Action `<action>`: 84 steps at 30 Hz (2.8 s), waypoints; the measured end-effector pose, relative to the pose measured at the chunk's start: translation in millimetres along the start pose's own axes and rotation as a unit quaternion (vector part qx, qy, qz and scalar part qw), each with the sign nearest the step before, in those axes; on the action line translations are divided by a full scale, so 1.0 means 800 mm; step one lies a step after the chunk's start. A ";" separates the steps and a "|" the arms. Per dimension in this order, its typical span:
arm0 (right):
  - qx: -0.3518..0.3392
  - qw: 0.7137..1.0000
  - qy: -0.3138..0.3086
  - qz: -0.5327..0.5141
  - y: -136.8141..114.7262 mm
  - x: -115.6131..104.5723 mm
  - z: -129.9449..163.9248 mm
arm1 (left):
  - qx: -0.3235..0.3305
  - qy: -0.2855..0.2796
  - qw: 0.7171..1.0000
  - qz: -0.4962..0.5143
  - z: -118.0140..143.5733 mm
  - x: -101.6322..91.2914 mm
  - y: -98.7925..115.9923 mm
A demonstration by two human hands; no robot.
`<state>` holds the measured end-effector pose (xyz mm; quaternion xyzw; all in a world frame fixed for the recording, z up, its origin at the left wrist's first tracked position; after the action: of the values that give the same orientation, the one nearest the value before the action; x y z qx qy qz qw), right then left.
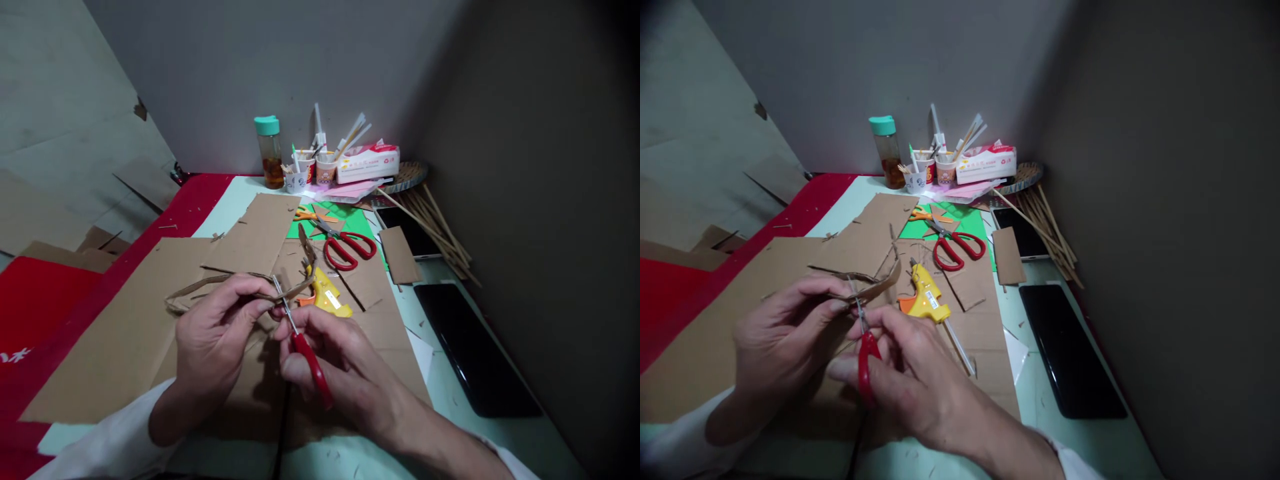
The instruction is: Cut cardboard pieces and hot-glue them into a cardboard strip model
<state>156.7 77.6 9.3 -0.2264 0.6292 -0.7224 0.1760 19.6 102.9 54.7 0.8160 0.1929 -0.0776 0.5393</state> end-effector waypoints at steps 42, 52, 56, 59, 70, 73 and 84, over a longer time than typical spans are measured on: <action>0.004 0.981 0.095 0.166 0.015 -0.016 0.029 | -0.046 0.249 0.968 0.007 -0.051 -0.116 -0.025; 0.132 0.725 0.381 0.558 -0.018 -0.183 0.044 | -0.140 0.113 0.957 0.229 -0.046 -0.060 -0.047; 0.194 0.649 0.367 0.637 -0.015 -0.192 0.031 | -0.205 0.052 0.939 0.271 -0.048 -0.050 -0.050; 0.216 0.620 0.339 0.673 -0.017 -0.199 0.024 | -0.243 0.016 0.926 0.288 -0.052 -0.048 -0.045; 0.187 0.598 0.258 0.735 -0.036 -0.195 -0.019 | -0.258 0.002 0.888 0.381 -0.054 -0.058 -0.032; 0.140 0.602 0.242 0.748 -0.033 -0.188 -0.051 | -0.245 -0.015 0.876 0.414 -0.051 -0.057 -0.030; 0.068 0.681 0.204 0.700 -0.006 -0.182 -0.089 | -0.243 -0.025 0.879 0.409 -0.051 -0.063 -0.035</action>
<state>239.2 215.8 -8.5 0.4458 0.5735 -0.4575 0.5128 -40.6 138.1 64.2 0.6634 -0.1588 0.1790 0.7090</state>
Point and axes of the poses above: each hand's wrist, its own z-axis away from the middle knuckle, its own x-axis out of the palm, y = z × x, the point moved 9 cm from there along -z, towards the middle knuckle, and after that the axes turned 1 degree about -x, right-handed, at the moved point
